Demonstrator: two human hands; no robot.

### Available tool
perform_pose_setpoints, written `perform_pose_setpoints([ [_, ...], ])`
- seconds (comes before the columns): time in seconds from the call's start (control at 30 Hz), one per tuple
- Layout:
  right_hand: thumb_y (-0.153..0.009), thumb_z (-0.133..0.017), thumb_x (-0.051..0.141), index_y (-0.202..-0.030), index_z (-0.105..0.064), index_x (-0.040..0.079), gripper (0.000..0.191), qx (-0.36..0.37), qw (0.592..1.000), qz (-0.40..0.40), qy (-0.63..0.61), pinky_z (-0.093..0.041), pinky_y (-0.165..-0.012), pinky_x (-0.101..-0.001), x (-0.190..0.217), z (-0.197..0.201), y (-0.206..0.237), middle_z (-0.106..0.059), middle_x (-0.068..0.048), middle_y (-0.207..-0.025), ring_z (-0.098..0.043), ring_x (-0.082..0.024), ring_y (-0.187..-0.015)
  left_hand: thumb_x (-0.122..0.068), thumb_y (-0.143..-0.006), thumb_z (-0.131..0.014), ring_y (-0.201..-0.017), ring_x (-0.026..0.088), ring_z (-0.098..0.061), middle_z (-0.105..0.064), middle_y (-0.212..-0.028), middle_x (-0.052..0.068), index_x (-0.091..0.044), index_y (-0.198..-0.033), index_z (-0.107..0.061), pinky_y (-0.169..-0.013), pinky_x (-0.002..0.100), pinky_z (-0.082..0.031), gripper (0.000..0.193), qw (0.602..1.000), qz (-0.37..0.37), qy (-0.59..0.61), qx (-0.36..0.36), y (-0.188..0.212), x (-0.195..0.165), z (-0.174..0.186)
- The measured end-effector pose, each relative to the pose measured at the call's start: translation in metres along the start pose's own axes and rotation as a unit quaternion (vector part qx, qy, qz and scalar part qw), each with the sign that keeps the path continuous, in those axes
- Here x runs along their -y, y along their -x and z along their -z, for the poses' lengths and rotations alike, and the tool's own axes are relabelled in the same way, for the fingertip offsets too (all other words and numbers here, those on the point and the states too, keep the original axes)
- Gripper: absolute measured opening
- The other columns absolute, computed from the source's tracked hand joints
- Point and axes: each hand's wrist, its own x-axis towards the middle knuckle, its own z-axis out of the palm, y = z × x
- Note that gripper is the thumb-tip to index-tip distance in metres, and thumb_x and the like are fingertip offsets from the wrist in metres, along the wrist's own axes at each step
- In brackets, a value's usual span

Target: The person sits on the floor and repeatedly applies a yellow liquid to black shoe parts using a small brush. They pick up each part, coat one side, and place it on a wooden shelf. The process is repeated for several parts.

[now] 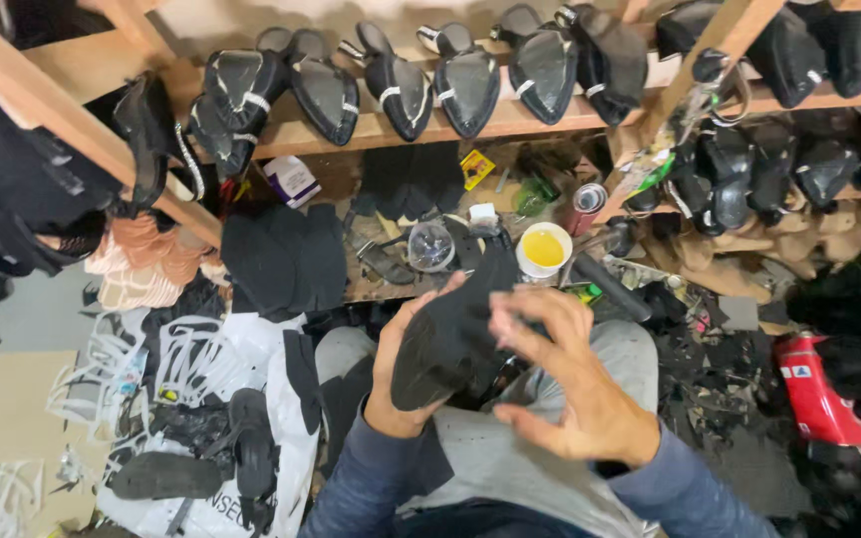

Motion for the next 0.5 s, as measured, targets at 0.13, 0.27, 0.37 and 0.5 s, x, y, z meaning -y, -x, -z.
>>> perform_pose_setpoints([
  [0.13, -0.071, -0.083, 0.009, -0.163, -0.001, 0.008, 0.123, 0.146, 0.987, -0.064, -0.034, -0.024, -0.118, -0.0520, -0.040, 0.031, -0.010, -0.048, -0.022, -0.155, -0.038, -0.041, -0.145, -0.029, -0.109, -0.038, -0.143, 0.021, -0.046, -0.051, -0.158, 0.009, -0.004, -0.149, -0.051, -0.129, 0.043, -0.031, 0.049, 0.975, 0.036, -0.211, -0.052, 0.016, 0.004, 0.000],
  [0.27, -0.071, -0.081, 0.007, -0.164, -0.007, 0.011, 0.119, 0.160, 0.957, -0.225, -0.085, -0.044, -0.109, -0.0390, -0.049, 0.026, 0.000, -0.067, -0.012, -0.136, -0.066, -0.031, -0.123, -0.035, -0.109, -0.035, -0.137, 0.034, -0.052, -0.055, -0.146, 0.012, -0.003, -0.141, -0.050, -0.116, 0.056, -0.039, 0.047, 0.998, 0.043, -0.021, 0.041, 0.019, 0.005, 0.000],
  [0.37, -0.070, -0.087, 0.012, -0.163, -0.006, 0.010, 0.123, 0.105, 0.966, -0.230, -0.054, -0.049, -0.101, -0.0386, -0.039, 0.004, 0.001, -0.070, -0.015, -0.128, -0.068, -0.034, -0.117, -0.038, -0.112, -0.032, -0.139, 0.033, -0.049, -0.052, -0.151, 0.011, -0.004, -0.148, -0.045, -0.116, 0.053, -0.037, 0.051, 0.998, -0.037, -0.019, 0.042, 0.014, 0.016, 0.004],
  [0.5, -0.071, -0.089, 0.017, -0.161, -0.003, 0.009, 0.125, 0.059, 0.954, -0.295, -0.007, -0.052, -0.091, -0.0396, -0.020, -0.034, -0.001, -0.068, -0.019, -0.121, -0.067, -0.036, -0.107, -0.043, -0.111, -0.030, -0.140, 0.035, -0.045, -0.049, -0.153, 0.013, -0.009, -0.152, -0.042, -0.116, 0.052, -0.037, 0.055, 0.967, -0.193, -0.116, -0.117, -0.006, 0.035, 0.019],
])
